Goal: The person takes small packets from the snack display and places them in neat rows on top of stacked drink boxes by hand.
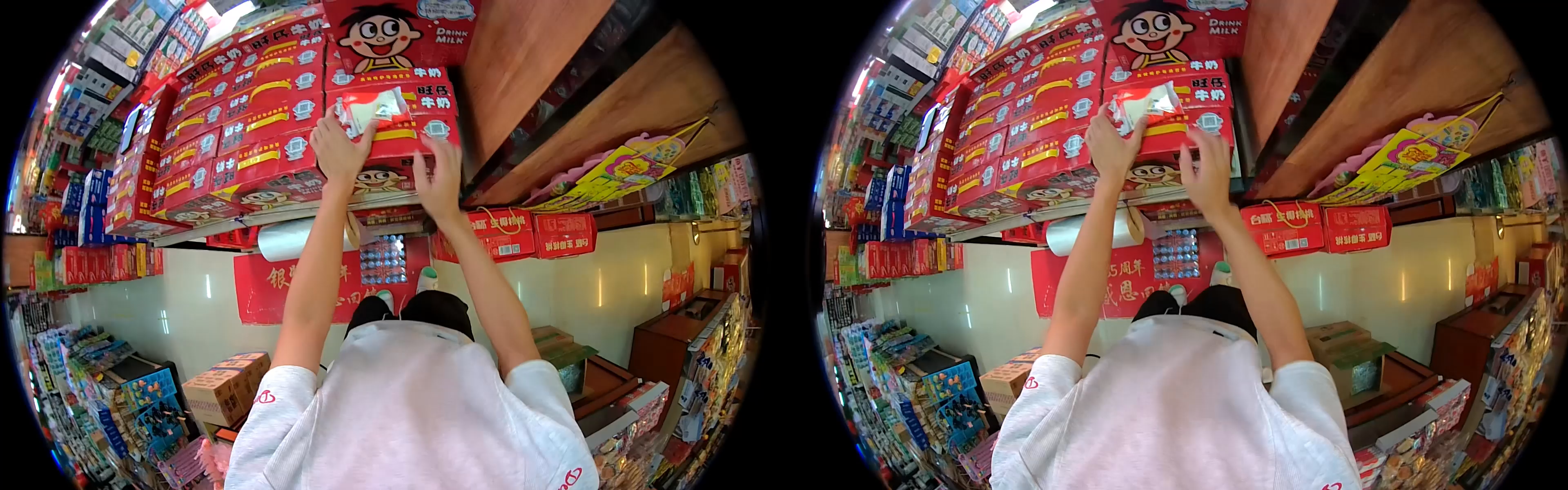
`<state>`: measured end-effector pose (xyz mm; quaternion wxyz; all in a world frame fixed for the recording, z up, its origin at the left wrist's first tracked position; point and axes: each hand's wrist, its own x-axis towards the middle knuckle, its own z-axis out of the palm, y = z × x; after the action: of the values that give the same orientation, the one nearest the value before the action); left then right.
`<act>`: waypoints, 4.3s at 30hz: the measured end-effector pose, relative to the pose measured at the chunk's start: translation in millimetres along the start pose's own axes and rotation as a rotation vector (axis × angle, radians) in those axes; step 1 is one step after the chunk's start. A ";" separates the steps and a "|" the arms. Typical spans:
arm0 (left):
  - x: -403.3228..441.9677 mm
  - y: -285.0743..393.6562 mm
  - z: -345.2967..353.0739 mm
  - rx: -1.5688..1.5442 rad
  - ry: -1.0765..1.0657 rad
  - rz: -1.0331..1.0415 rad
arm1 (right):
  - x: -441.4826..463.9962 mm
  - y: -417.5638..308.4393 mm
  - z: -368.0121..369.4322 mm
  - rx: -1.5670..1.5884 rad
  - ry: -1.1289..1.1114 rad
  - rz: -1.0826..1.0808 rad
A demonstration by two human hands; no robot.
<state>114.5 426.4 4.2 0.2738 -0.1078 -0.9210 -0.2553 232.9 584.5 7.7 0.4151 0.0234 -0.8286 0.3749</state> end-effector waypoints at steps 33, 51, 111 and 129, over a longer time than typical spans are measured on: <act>-343.8 55.7 -88.0 -0.875 -1.704 0.545 | -347.6 -158.3 -153.9 -0.139 0.160 0.889; -425.5 218.9 -101.3 -0.803 -1.841 0.987 | -447.2 -161.4 -301.2 0.083 0.370 1.093; -898.9 579.2 -209.4 -1.359 -1.494 2.172 | -677.5 -233.0 -599.3 -1.632 1.346 1.985; -901.4 581.0 -205.6 -1.242 -1.706 2.163 | -678.9 -230.9 -601.9 -1.685 1.459 1.966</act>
<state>1148.8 756.3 -113.1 -0.3646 -0.9206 -0.0277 -0.1368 1161.4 619.4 -107.1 0.2068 -0.9620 -0.0945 -0.1511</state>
